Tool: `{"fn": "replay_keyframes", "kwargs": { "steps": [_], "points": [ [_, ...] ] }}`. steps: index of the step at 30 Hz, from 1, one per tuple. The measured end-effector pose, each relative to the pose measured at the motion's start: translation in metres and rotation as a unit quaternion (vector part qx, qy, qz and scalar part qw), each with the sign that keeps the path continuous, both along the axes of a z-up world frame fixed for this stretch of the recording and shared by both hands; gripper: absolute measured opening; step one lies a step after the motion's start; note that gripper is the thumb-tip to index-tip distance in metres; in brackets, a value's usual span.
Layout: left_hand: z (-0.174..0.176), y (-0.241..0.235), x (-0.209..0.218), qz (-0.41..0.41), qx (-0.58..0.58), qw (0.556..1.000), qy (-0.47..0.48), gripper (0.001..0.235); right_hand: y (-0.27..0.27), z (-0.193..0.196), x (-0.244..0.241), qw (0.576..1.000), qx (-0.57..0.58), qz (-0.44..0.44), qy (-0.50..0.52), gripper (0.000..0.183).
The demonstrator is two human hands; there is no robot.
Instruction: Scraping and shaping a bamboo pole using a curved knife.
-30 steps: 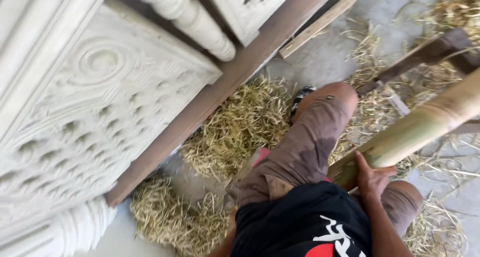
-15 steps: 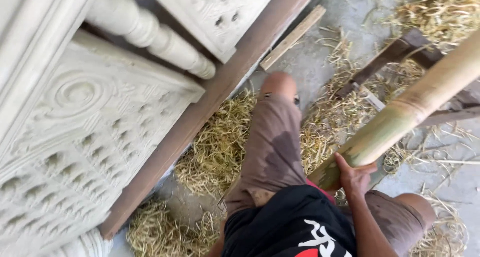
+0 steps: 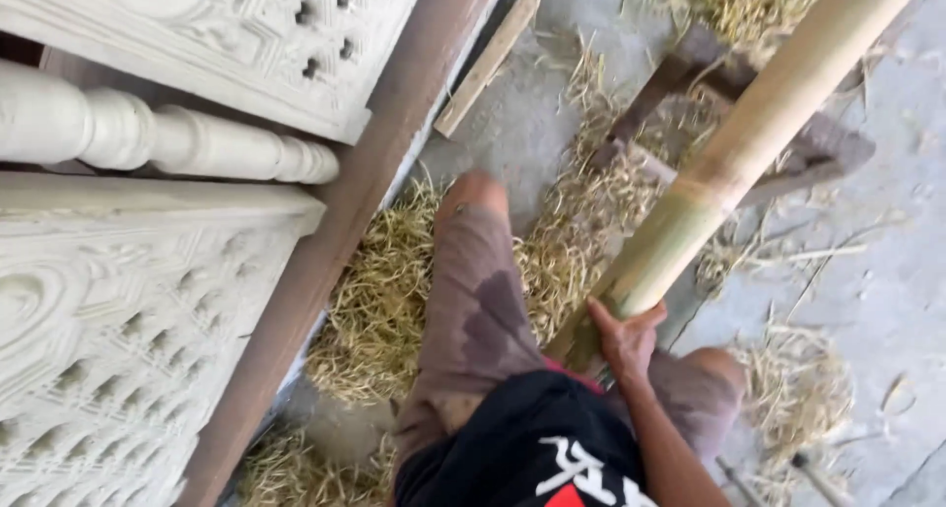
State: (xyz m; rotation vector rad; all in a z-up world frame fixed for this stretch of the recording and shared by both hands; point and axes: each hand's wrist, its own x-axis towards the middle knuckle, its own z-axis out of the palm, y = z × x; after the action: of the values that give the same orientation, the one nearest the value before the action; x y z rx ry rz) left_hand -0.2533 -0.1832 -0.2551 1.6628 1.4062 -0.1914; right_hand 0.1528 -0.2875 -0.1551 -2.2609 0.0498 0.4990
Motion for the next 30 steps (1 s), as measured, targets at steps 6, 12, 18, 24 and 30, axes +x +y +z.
{"fn": "replay_keyframes", "kwargs": {
  "steps": [6,12,18,24,30],
  "points": [
    [0.041,-0.066,-0.057,0.051,-0.022,0.998,0.024,0.043,0.015,0.042,0.007,0.991,-0.064,-0.018,0.115,0.127],
    [0.059,-0.090,-0.099,0.100,-0.034,0.993,0.050,0.045,0.017,0.042,0.014,0.978,-0.111,-0.006,0.178,0.128],
    [0.048,-0.110,-0.121,0.137,-0.043,0.987,0.068,0.046,0.013,0.039,0.020,0.965,-0.120,-0.034,0.229,0.133],
    [0.042,-0.128,-0.068,0.188,-0.048,0.978,0.082,0.047,-0.010,0.014,0.023,0.956,-0.201,0.017,0.214,0.136],
    [0.040,-0.158,-0.031,0.353,-0.051,0.926,0.125,0.049,0.009,0.029,0.028,0.956,-0.169,-0.021,0.239,0.129]
  ]
}}
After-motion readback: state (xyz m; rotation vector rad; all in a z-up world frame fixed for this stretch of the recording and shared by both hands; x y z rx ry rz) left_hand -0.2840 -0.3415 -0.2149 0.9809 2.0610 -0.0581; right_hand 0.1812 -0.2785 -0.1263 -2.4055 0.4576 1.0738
